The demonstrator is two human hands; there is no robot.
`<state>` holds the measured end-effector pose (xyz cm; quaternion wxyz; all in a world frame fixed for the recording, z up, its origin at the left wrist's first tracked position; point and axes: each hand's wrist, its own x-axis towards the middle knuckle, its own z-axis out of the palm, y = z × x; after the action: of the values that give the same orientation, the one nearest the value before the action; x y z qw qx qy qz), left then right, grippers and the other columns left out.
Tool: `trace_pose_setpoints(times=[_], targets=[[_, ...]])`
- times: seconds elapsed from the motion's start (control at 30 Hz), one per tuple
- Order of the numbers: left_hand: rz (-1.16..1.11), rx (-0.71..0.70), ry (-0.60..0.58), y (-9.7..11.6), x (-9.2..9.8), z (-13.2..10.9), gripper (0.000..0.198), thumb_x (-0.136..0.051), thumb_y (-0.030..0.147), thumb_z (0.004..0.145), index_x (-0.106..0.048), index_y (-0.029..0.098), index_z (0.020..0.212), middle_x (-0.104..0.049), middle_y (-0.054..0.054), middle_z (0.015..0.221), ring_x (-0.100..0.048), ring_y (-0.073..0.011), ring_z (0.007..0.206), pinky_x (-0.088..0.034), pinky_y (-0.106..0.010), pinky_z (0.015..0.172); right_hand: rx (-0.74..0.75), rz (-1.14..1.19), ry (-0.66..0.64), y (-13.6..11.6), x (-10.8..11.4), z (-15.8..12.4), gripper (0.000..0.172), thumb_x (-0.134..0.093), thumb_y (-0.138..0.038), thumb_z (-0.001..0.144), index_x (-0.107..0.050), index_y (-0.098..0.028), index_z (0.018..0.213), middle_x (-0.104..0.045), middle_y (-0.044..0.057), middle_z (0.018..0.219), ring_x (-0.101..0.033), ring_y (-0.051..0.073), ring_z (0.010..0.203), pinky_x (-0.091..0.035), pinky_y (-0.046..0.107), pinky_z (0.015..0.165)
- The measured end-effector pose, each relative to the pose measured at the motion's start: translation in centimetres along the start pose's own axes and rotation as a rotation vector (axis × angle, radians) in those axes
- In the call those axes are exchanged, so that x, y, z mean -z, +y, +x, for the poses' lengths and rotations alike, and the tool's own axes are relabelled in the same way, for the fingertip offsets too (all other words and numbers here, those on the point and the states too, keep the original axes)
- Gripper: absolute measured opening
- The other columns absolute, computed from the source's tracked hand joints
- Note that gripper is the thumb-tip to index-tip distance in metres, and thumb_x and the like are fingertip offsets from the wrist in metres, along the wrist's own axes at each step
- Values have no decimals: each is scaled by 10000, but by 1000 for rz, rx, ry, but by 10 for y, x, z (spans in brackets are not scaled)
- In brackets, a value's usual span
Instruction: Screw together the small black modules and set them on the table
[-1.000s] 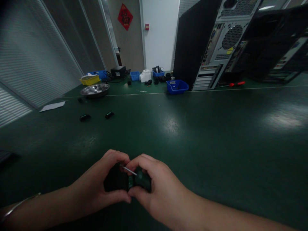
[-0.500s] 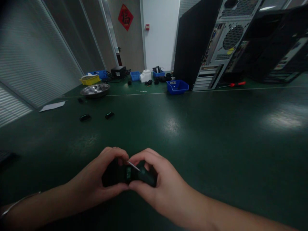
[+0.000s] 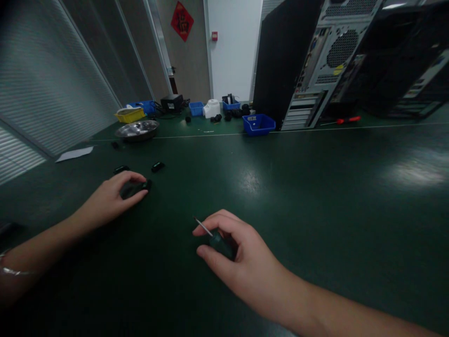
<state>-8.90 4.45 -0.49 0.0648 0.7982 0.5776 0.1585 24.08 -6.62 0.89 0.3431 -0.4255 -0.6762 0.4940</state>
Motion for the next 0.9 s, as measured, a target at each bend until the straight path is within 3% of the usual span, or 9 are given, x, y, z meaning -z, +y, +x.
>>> trace_pose_setpoints(times=[0.17,0.3,0.43,0.6,0.9], targets=[[42,61,61,-36,1,13,457,-510,484,885,-602,211,1239,-606,-123,1238,-597,-365,1088,-529,-477,826,21,1,-2,-1,-1,0,145,-604,-207,876,-674,-192,1002,-637,62,1029,-613,223,1009,-476,363,870],[74,65,70,-49,-2,16,525,-470,466,899,-580,221,1350,-575,-141,1292,-550,-383,1168,-484,-518,926,43,1,7,-2,-1,-1,128,-605,-192,883,-680,-193,987,-636,54,1019,-617,209,1000,-472,352,889],[64,65,65,-51,-2,17,537,-471,494,908,-569,233,1367,-624,-124,1273,-579,-376,1144,-502,-504,909,63,2,-5,-2,-1,-2,113,-600,-191,893,-685,-187,967,-640,52,996,-622,207,980,-472,351,877],[27,112,122,-52,-4,25,505,-533,538,885,-615,203,1253,-700,-115,1173,-666,-331,1007,-556,-435,814,72,-25,-21,-3,-1,-2,106,-593,-190,902,-694,-178,932,-644,49,958,-631,203,935,-477,353,850],[57,47,153,-40,-2,27,334,-523,363,916,-658,204,1177,-697,-100,1173,-651,-314,1062,-523,-443,923,97,-70,-2,-7,-4,-1,102,-594,-189,915,-695,-198,917,-660,43,941,-644,203,918,-500,347,844]])
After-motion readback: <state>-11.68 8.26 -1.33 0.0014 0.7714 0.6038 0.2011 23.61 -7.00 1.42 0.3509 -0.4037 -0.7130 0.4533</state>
